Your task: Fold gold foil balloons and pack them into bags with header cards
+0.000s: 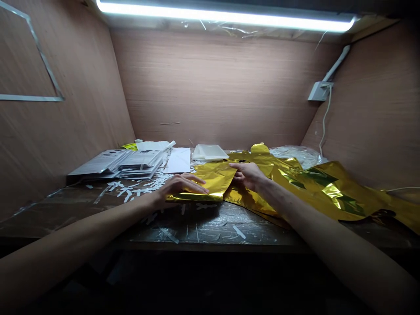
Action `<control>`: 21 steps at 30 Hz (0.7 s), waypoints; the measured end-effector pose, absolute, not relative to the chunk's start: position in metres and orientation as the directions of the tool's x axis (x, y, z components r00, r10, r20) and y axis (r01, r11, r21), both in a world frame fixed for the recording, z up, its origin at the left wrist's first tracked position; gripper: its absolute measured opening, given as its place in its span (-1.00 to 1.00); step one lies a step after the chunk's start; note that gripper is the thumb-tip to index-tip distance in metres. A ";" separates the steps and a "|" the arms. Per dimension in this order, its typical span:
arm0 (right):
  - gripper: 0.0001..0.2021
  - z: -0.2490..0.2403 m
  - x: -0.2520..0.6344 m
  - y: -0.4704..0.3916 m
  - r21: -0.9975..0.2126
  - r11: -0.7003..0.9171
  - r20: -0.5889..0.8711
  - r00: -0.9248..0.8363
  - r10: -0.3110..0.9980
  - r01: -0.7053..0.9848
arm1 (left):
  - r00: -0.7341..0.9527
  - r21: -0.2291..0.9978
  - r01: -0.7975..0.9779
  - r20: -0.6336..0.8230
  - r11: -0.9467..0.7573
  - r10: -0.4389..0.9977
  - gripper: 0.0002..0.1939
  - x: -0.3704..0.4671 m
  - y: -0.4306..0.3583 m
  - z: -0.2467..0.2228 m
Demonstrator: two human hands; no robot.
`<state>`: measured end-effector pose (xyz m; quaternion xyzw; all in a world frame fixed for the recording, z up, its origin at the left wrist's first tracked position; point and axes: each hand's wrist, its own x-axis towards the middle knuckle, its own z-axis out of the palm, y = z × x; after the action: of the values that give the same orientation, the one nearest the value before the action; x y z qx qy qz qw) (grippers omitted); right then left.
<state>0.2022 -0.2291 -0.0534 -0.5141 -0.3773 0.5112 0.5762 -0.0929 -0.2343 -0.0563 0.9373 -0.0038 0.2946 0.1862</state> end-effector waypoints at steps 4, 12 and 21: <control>-0.20 -0.040 0.205 -0.231 -0.957 0.246 0.161 0.424 0.891 -0.154 | 0.848 0.297 -0.067 0.520 -0.953 0.102 -0.67 -0.089 -0.234 -0.060; -0.35 -0.033 0.210 -0.243 -0.940 0.296 0.239 0.296 0.925 -0.168 | 0.836 0.301 -0.071 0.539 -0.951 0.108 -0.71 -0.090 -0.228 -0.072; -0.73 -0.061 0.191 -0.234 -0.990 -0.128 -0.140 0.254 0.957 -0.063 | 0.859 0.287 -0.092 0.507 -0.953 0.070 -0.59 -0.083 -0.231 -0.077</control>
<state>0.1912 -0.2337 -0.0610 -0.5818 -0.3840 0.4747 0.5373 -0.0834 -0.2306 -0.0769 0.9520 -0.0056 0.2654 0.1526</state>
